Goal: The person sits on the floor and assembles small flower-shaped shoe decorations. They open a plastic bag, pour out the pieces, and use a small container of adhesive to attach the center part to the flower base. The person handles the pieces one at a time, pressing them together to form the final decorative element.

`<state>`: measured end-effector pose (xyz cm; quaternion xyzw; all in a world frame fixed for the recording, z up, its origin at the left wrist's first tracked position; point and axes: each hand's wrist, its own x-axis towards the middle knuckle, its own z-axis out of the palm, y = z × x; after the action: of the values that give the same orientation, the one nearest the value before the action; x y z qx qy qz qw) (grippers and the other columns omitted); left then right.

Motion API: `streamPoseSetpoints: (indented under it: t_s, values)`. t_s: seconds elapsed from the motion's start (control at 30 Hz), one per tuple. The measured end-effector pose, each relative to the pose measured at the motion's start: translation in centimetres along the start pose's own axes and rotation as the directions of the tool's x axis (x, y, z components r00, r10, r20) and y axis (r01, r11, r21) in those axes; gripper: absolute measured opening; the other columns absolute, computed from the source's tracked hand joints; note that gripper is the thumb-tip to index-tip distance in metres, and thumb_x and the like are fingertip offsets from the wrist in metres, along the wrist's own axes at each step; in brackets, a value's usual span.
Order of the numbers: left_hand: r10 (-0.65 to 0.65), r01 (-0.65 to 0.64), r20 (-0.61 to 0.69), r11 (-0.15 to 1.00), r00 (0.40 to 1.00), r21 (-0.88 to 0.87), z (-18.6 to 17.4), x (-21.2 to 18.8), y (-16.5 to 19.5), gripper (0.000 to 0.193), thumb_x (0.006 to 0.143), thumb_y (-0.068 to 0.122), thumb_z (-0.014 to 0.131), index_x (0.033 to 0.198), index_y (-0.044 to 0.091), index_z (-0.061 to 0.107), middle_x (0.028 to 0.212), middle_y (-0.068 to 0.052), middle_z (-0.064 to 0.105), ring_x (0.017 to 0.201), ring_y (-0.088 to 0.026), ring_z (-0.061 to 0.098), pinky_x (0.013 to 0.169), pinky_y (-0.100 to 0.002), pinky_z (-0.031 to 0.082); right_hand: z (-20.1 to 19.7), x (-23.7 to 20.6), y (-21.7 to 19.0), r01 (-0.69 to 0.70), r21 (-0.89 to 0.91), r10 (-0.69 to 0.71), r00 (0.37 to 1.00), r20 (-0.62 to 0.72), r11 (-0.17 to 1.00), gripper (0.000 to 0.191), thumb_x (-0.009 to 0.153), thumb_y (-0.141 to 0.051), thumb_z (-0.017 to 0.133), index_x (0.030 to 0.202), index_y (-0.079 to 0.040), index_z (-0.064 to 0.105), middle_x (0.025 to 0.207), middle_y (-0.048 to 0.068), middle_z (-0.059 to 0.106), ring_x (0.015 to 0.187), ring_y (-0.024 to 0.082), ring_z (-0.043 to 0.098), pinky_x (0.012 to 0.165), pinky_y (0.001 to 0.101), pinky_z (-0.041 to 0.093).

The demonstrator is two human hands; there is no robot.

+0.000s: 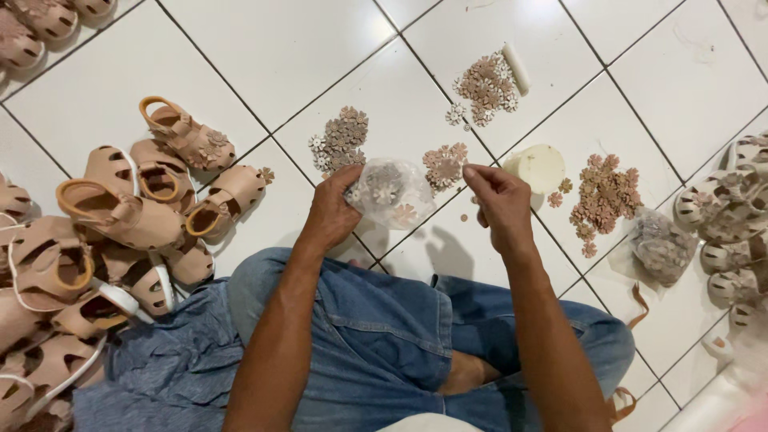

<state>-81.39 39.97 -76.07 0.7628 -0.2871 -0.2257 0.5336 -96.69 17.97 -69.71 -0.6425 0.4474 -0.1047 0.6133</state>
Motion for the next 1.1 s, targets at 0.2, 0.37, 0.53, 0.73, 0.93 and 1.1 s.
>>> streamPoseSetpoints:
  t_s: [0.2,0.37,0.53,0.73,0.93,1.1]
  values:
    - [0.011,-0.011,0.019,1.000,1.000,0.004,0.0,0.1,0.6,0.047,0.079,0.014,0.085,0.123,0.007,0.071,0.118,-0.012,0.073,0.110,-0.026,0.072,0.094,-0.036,0.056,0.5,-3.5,-0.8,0.435,-0.374,-0.387,0.900,0.200,0.819,0.021,0.095,-0.022,0.075,0.108,-0.005,0.079,0.060,-0.003,0.060,0.049,0.005,0.044,0.043,0.0263,0.031]
    - [0.020,-0.020,0.032,1.000,0.999,0.010,-0.1,0.1,1.3,0.047,0.078,0.015,0.086,0.122,0.008,0.071,0.119,-0.011,0.072,0.109,-0.026,0.071,0.094,-0.035,0.056,4.3,-3.9,-2.0,0.727,-0.533,-0.515,0.685,0.515,0.433,0.016,0.093,-0.023,0.070,0.090,-0.008,0.075,0.070,0.003,0.068,0.057,0.018,0.059,0.050,0.0343,0.045]
    - [0.082,-0.082,-0.008,0.997,0.997,0.015,-0.5,0.2,1.6,0.043,0.081,0.014,0.082,0.122,0.006,0.070,0.121,-0.011,0.073,0.112,-0.027,0.071,0.095,-0.035,0.056,6.9,-2.9,-2.3,0.683,-0.717,-0.294,0.721,0.628,0.143,0.030,0.095,-0.029,0.070,0.077,-0.004,0.067,0.075,0.009,0.068,0.054,0.025,0.064,0.050,0.0407,0.051]
    - [-0.030,0.032,0.039,0.998,0.999,-0.048,-0.3,0.0,1.4,0.040,0.083,0.023,0.084,0.117,0.006,0.070,0.112,-0.010,0.072,0.104,-0.026,0.072,0.089,-0.036,0.056,4.5,-2.9,-0.7,0.596,-0.472,-0.419,0.799,0.431,0.649,0.020,0.096,-0.022,0.071,0.091,-0.002,0.071,0.077,0.008,0.070,0.062,0.017,0.066,0.056,0.0334,0.053]
    - [0.057,-0.057,-0.004,0.998,0.998,-0.012,-0.2,0.0,0.7,0.039,0.085,0.021,0.082,0.120,0.005,0.071,0.116,-0.011,0.072,0.107,-0.026,0.071,0.092,-0.038,0.056,-0.2,2.2,-0.3,0.194,-0.448,-0.130,0.977,0.169,0.873,0.022,0.100,-0.019,0.067,0.110,-0.001,0.074,0.086,0.014,0.069,0.069,0.019,0.058,0.058,0.0353,0.047]
    - [-0.030,0.030,0.017,1.000,0.999,-0.007,0.1,0.2,0.6,0.044,0.081,0.021,0.083,0.121,0.007,0.071,0.119,-0.009,0.072,0.107,-0.025,0.071,0.091,-0.037,0.057,0.1,7.1,0.8,0.179,-0.641,-0.092,0.982,0.167,0.746,0.028,0.094,-0.020,0.067,0.112,0.000,0.075,0.098,0.015,0.079,0.081,0.020,0.072,0.072,0.0335,0.057]
